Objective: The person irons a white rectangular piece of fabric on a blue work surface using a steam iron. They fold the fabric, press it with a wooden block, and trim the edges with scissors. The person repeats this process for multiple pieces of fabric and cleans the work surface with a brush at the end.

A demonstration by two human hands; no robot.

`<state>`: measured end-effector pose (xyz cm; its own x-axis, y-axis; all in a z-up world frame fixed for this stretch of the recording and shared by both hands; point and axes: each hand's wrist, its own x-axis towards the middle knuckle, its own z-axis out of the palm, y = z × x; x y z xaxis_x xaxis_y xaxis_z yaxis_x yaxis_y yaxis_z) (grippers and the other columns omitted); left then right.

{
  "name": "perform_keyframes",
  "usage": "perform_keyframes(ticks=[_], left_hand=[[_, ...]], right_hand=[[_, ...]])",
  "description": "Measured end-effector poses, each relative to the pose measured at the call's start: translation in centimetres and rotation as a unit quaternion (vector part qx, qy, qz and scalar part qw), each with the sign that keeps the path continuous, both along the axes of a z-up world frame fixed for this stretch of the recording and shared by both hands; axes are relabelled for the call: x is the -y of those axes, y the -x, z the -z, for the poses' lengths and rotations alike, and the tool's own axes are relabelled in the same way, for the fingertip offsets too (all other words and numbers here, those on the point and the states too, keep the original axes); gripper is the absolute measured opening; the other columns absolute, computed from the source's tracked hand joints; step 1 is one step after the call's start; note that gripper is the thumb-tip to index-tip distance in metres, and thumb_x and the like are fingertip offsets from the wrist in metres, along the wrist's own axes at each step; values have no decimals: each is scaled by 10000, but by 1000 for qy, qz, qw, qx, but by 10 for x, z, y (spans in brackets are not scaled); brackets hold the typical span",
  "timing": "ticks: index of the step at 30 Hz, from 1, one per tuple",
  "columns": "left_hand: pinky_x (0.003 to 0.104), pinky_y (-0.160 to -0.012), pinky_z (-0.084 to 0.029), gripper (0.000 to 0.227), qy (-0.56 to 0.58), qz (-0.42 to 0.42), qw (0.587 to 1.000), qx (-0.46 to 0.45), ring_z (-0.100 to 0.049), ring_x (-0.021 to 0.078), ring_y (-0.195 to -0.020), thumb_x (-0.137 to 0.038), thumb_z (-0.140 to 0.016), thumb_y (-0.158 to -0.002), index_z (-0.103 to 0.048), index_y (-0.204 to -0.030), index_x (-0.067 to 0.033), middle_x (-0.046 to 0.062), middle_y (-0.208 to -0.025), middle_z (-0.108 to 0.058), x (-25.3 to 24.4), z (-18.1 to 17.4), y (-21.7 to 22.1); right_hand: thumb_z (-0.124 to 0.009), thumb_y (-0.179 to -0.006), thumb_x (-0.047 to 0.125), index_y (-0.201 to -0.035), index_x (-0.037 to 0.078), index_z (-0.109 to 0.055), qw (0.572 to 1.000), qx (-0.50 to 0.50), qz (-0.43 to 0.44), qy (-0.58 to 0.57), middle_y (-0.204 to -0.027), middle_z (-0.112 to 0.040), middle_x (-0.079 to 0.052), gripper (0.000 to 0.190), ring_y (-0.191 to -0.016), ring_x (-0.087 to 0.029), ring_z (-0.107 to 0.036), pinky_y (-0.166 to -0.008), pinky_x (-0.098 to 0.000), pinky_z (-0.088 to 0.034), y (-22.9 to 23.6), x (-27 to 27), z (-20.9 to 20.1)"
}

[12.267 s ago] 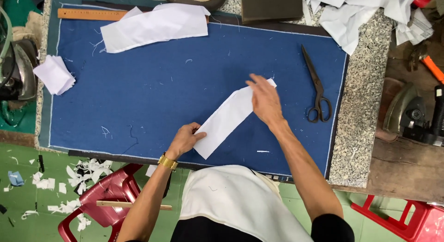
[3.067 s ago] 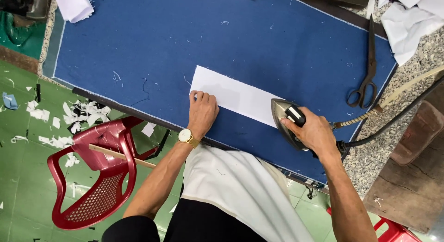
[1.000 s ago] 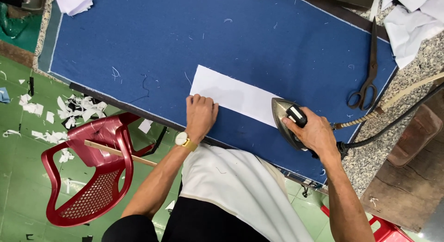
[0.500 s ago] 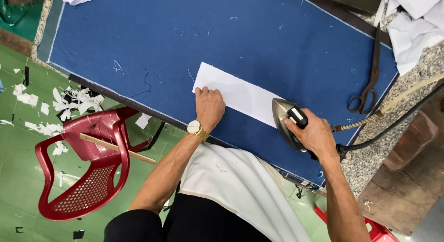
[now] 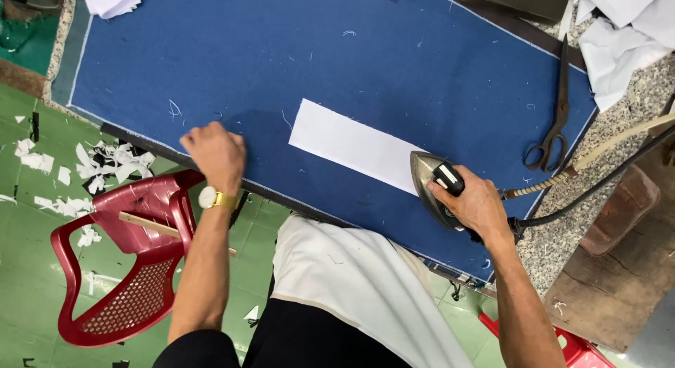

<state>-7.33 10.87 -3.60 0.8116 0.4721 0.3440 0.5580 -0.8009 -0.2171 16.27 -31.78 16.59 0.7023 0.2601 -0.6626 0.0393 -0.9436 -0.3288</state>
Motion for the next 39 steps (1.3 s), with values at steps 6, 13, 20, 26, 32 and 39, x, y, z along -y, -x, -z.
perform_keyframes(ticks=[6,13,20,26,32,39], left_hand=[[528,-926,-347,150,126,173,977,20,-532,404,-1090,-159,-720,-865,-680,-1001,-108,164,-1052,-579,71,-32,-29],[414,-925,-436,40,267,286,916,83,-608,248,-914,-143,-709,-920,-691,-903,-111,78,-844,-625,135,-22,-63],[438,-937,-423,68,202,333,921,3,-570,262,-839,-83,-754,-827,-690,-848,-70,114,-717,-591,135,-12,-73],[484,-977,-379,24,183,353,915,-67,-559,283,-841,-55,-719,-857,-727,-880,-52,158,-729,-642,137,-21,-76],[480,-991,-370,16,190,373,905,-80,-544,278,-875,-57,-697,-875,-709,-874,-47,151,-750,-635,130,-16,-80],[411,-1006,-381,106,238,377,891,-83,-555,204,-910,-91,-611,-948,-689,-880,-115,61,-786,-642,120,-6,-82]], right_hand=[[-767,-885,501,-1283,122,-692,1000,-14,7,-3,-1108,-746,-259,555,-1075,-442,-706,-851,-515,-593,0,-13,-6],[-751,-886,522,-1309,139,-682,999,-17,-27,5,-1108,-747,-251,575,-1062,-421,-717,-835,-496,-597,5,-37,-11],[-729,-907,512,-1313,116,-678,999,-26,-35,5,-1097,-744,-269,569,-1050,-428,-721,-815,-491,-601,5,-43,-14],[-736,-912,464,-1308,103,-678,999,-28,-33,-13,-1105,-736,-287,539,-1061,-456,-709,-825,-510,-600,4,-44,-16],[-735,-909,446,-1313,114,-673,999,-30,-36,-10,-1110,-735,-285,526,-1070,-454,-707,-841,-515,-601,3,-43,-14],[-724,-902,480,-1312,120,-671,999,-29,-41,-12,-1118,-735,-278,548,-1092,-462,-695,-871,-526,-588,1,-41,-13]])
